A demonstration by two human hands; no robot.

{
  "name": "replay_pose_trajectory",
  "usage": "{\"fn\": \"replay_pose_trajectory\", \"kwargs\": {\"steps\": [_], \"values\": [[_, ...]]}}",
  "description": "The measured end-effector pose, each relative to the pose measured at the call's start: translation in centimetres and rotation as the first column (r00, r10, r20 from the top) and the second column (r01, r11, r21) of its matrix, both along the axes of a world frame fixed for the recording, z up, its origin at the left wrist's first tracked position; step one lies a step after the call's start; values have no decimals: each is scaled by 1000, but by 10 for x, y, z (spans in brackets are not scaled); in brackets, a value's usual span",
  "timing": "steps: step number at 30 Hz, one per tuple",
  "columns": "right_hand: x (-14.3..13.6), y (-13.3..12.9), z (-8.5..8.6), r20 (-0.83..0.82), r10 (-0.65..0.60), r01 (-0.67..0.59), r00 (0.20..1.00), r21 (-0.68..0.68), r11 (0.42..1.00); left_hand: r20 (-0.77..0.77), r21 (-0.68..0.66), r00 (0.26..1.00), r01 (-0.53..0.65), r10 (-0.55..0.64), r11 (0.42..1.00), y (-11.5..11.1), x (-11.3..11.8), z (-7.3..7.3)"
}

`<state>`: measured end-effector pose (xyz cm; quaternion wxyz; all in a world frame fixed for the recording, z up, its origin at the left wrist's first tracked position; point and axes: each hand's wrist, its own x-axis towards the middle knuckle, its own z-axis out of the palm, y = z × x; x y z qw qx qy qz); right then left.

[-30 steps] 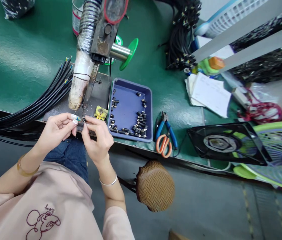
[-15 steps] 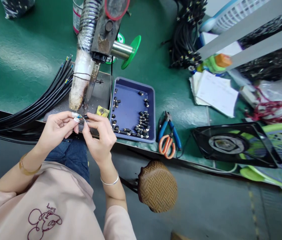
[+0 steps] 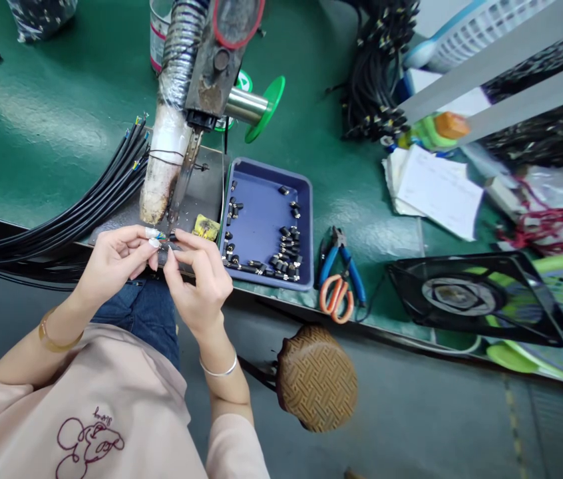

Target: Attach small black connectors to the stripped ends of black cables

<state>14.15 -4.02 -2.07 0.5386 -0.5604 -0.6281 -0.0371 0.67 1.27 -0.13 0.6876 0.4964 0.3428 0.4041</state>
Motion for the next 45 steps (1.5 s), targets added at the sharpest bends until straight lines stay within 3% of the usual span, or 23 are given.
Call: {"fn": "replay_pose_trajectory", "kwargs": {"steps": [10, 14, 16, 21, 25, 27, 31, 34, 37, 40, 45], "values": [[5, -7, -4, 10, 61, -61, 998, -41, 997, -75, -31, 996, 41, -43, 999, -3, -5, -4], [9, -16, -3, -196, -49, 44, 979, -27, 999, -111, 22, 994, 27, -25, 999, -10, -6, -4], [12, -20, 2, -219, -103, 89, 970, -77, 993, -141, 51, 990, 28, -20, 998, -13, -6, -4], [14, -21, 14, -182, 12, -75, 983, -343, 936, -188, 112, 982, 46, -24, 993, -21, -8, -4], [14, -20, 13, -310, 61, -177, 949, -362, 915, -168, 164, 982, -57, 85, 985, -25, -10, -2], [15, -21, 10, -327, 123, -233, 937, -321, 918, -142, 159, 988, -45, 68, 986, -27, -11, 0], [15, -27, 8, -172, 153, -191, 973, -231, 954, -134, 80, 990, 52, -41, 995, -28, -15, 6], [11, -33, 10, -37, 65, -70, 997, -151, 986, -129, 71, 991, 39, -30, 997, -28, -16, 7], [7, -36, 14, 43, 69, -63, 997, -133, 989, -100, 75, 995, 21, -14, 997, -29, -15, 4], [4, -36, 14, 68, 99, -88, 993, -148, 985, -84, 72, 996, 15, -9, 997, -30, -15, 2], [3, -37, 11, 48, 47, -38, 998, -170, 985, -95, 85, 995, -5, 13, 996, -30, -15, -2]]}}
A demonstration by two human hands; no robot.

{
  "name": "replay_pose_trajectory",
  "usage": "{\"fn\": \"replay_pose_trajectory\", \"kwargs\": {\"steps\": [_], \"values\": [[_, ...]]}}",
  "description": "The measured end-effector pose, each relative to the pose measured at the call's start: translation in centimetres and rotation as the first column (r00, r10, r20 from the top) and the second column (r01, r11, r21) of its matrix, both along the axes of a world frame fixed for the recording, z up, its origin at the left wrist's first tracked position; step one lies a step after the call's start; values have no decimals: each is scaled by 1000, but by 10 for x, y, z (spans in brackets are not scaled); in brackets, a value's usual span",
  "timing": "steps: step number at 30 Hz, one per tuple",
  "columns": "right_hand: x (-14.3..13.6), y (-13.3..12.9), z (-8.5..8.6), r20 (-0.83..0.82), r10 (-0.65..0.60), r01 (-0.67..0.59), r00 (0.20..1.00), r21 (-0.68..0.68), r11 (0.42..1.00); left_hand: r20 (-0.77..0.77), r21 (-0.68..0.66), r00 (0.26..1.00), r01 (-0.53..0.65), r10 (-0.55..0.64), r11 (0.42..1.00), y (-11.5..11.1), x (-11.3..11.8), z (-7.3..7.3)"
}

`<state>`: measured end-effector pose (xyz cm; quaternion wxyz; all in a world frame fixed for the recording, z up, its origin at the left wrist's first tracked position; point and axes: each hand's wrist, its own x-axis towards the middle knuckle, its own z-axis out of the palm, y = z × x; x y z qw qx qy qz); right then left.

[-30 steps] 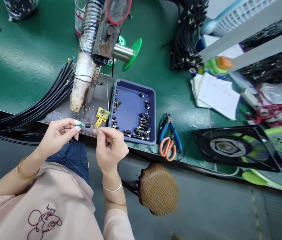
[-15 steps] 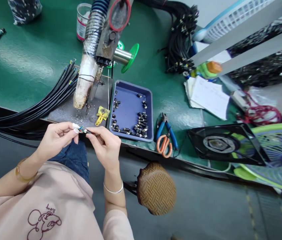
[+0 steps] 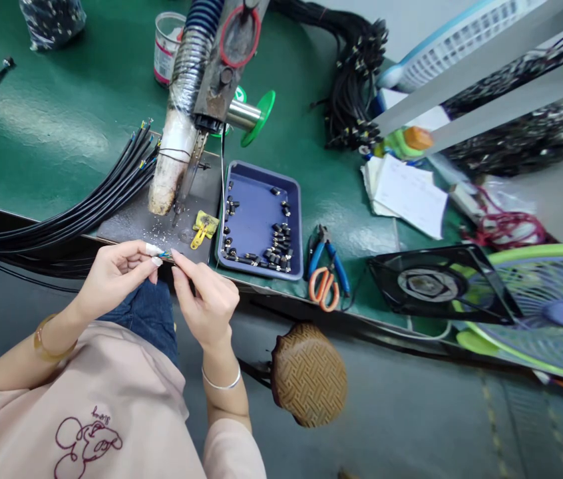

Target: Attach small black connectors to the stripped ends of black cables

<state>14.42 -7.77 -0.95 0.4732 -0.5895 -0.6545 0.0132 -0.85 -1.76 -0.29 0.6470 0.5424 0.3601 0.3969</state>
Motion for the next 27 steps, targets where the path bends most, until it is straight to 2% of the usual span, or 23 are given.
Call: {"fn": "replay_pose_trajectory", "kwargs": {"steps": [8, 11, 14, 17, 19, 23, 27], "values": [[3, 0, 4, 40, 43, -42, 998, -6, 999, -50, 70, 998, -46, 50, 996, -2, 2, -6], [4, -1, 3, 48, 81, -80, 996, -23, 997, -57, 97, 993, -101, 106, 990, -2, 3, -3], [3, -3, -2, 70, 98, -95, 993, -34, 995, -28, 91, 994, -107, 110, 990, -1, 3, 2], [3, -6, -5, -78, -29, 31, 997, 22, 999, -18, 74, 997, -70, 72, 995, 0, 4, 5], [4, -7, -5, -176, -60, 64, 983, 14, 998, -19, 63, 998, -63, 64, 996, -1, 5, 3], [4, -5, 0, -209, 28, -45, 978, -75, 996, -32, 75, 998, -51, 54, 996, -2, 6, -1], [4, -2, 4, -248, 48, -74, 968, -98, 992, -66, 117, 997, -32, 40, 993, -2, 5, -3]]}}
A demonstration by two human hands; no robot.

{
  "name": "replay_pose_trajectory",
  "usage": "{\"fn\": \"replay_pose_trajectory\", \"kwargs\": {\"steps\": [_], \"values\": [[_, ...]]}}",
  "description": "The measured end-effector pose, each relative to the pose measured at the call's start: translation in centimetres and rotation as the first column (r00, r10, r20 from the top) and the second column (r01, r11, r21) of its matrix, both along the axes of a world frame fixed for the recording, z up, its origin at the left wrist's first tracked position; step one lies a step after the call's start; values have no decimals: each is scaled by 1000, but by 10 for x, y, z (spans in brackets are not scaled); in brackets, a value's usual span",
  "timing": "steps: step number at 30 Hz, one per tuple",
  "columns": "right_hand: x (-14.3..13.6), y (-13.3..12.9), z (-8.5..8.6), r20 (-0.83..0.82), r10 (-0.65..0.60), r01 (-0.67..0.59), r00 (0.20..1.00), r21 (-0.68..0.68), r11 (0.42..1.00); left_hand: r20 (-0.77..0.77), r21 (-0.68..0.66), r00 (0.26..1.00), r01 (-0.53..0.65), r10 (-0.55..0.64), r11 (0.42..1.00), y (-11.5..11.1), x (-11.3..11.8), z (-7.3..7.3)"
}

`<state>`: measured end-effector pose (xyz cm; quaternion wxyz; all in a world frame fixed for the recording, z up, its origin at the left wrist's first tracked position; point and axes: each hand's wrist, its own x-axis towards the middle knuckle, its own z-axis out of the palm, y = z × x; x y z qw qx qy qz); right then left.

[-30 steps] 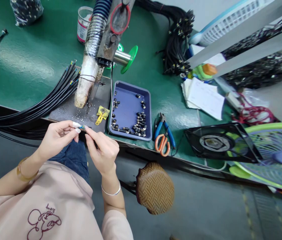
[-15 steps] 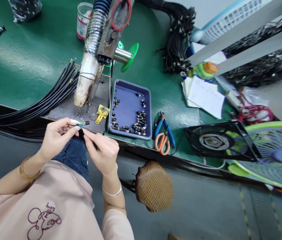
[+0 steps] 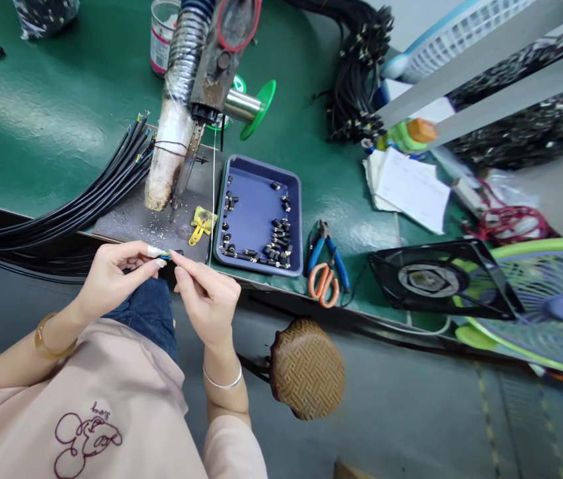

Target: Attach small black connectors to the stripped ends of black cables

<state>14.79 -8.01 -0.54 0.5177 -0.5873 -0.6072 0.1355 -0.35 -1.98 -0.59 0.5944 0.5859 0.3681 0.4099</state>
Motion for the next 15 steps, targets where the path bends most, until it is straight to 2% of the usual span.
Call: {"fn": "replay_pose_trajectory", "kwargs": {"steps": [5, 7, 10, 11, 15], "values": [[2, 1, 0, 49, 85, -82, 995, -64, 995, -121, 113, 989, 104, -90, 988, 0, -1, -3], [3, 0, -2, 44, -15, 17, 999, -30, 999, -107, 87, 991, 84, -74, 993, 0, 0, -3], [2, -3, -5, 26, -209, 208, 978, 44, 977, -49, 25, 999, 11, -10, 1000, 0, 1, -4], [2, -3, -5, 49, -221, 219, 974, 45, 975, -37, 22, 999, -1, 2, 1000, 0, 1, -4], [-4, -1, -4, 181, -139, 140, 974, 4, 990, -30, 56, 999, -12, 14, 998, -1, 0, -5]]}}
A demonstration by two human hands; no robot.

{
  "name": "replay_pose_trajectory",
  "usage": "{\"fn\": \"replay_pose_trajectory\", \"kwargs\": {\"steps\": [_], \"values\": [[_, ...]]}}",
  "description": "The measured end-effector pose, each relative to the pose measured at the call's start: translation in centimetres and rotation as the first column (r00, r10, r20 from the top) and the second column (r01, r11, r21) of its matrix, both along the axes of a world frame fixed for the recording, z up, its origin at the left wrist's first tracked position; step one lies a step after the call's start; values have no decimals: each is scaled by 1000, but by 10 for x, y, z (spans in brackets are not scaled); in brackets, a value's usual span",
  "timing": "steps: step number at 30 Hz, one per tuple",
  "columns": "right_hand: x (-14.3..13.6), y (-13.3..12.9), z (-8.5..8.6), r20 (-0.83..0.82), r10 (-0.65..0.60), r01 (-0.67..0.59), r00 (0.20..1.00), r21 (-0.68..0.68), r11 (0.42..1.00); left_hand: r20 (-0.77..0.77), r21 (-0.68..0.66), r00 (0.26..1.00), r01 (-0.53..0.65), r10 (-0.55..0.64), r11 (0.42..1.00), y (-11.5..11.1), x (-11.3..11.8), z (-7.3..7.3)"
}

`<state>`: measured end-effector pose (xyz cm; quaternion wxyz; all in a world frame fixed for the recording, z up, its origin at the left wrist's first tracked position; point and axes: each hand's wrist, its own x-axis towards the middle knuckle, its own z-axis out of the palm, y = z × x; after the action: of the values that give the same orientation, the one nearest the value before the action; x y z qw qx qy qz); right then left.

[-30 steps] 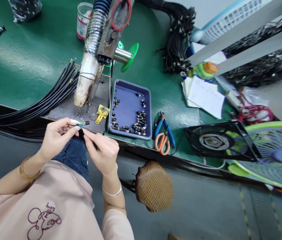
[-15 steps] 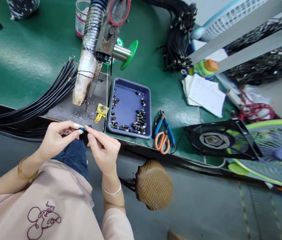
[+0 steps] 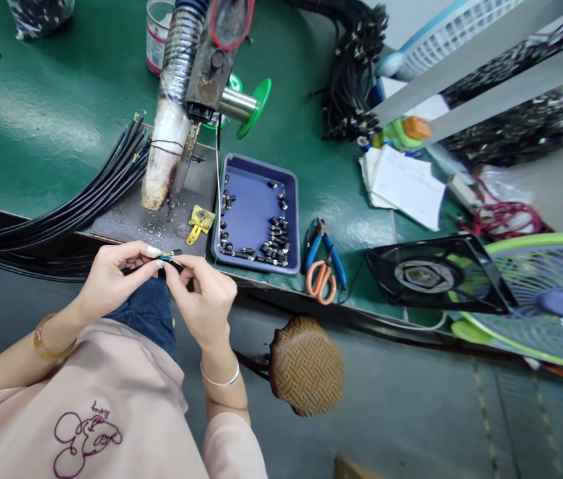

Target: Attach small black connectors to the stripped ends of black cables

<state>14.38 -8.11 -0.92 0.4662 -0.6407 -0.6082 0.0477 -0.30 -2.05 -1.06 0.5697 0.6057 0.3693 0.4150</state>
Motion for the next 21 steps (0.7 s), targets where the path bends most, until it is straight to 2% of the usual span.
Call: {"fn": "replay_pose_trajectory", "kwargs": {"steps": [4, 8, 11, 13, 18, 21], "values": [[-4, 2, 3, -31, 47, -47, 998, -16, 999, 27, -33, 999, 23, -23, 999, 0, -1, -1], [0, 1, 5, -236, 129, -147, 963, -61, 987, 97, -127, 994, 58, -45, 990, 3, -3, 0], [4, 0, 5, -323, 61, -58, 944, 21, 998, 124, -171, 991, 77, -56, 982, 5, -4, 1], [5, 1, 4, -293, 32, -18, 956, 50, 999, 136, -185, 988, 91, -66, 979, 5, -4, 1], [1, 2, 1, -95, 70, -68, 993, 26, 997, 140, -179, 987, 106, -81, 978, 4, -3, 4], [-3, 4, 2, -209, 88, -98, 974, -37, 994, 116, -177, 990, 102, -82, 979, 3, -3, 8]]}}
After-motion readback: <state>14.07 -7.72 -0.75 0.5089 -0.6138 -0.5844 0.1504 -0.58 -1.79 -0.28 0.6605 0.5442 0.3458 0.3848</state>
